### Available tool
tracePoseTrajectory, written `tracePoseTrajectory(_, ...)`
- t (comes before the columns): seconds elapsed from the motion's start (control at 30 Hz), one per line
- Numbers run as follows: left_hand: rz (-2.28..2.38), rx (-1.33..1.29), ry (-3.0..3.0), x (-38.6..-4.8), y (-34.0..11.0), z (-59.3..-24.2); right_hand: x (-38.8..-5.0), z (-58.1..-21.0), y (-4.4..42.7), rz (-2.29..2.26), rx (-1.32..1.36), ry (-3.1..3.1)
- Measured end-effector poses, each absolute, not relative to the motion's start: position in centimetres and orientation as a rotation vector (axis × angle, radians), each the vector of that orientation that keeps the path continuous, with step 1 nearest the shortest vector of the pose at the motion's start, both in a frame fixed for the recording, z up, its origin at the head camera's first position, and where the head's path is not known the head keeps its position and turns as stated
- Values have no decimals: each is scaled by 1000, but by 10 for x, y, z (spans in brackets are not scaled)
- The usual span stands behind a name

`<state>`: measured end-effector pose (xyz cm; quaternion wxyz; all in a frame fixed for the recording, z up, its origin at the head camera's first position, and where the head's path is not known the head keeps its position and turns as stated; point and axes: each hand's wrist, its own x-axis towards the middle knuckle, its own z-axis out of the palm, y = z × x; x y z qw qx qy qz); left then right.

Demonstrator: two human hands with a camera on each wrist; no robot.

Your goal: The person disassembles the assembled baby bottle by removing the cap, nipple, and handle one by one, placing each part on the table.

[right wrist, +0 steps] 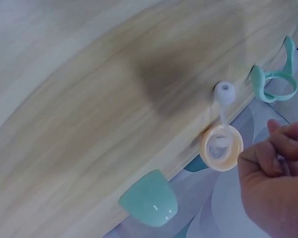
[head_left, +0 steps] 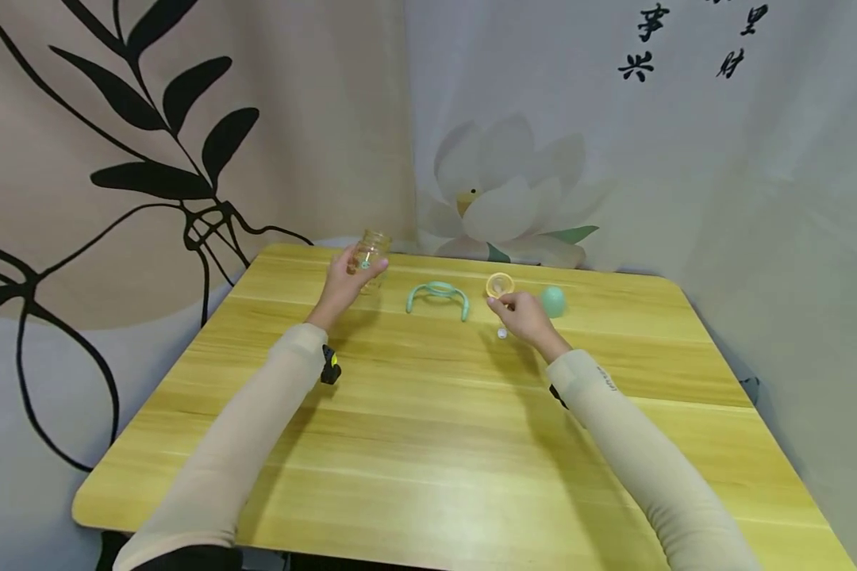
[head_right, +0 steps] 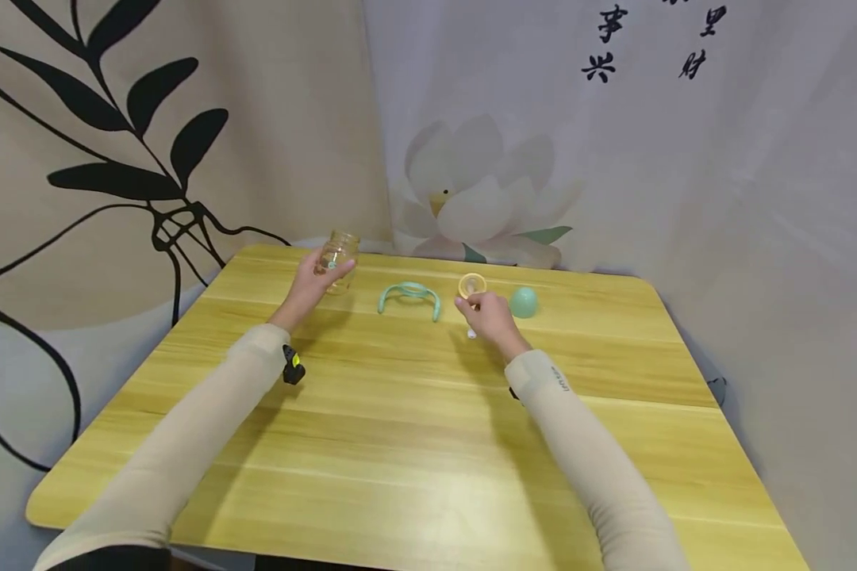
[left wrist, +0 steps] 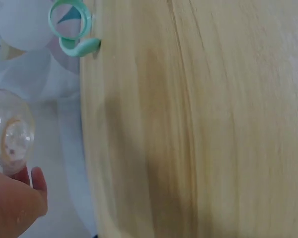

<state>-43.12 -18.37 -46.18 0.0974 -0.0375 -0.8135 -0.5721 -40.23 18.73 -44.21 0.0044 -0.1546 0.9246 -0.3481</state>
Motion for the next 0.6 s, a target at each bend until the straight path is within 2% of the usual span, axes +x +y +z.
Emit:
tracePoseTrajectory(0.27,-1639,-3,-2415,-437,-187,-475,-394,-437,193,-1098,-603,2871)
tracePoseTrajectory(0.6,-1552,160,-2583,-440,-186,-478,-393,-436,197,-1076,-596,2827)
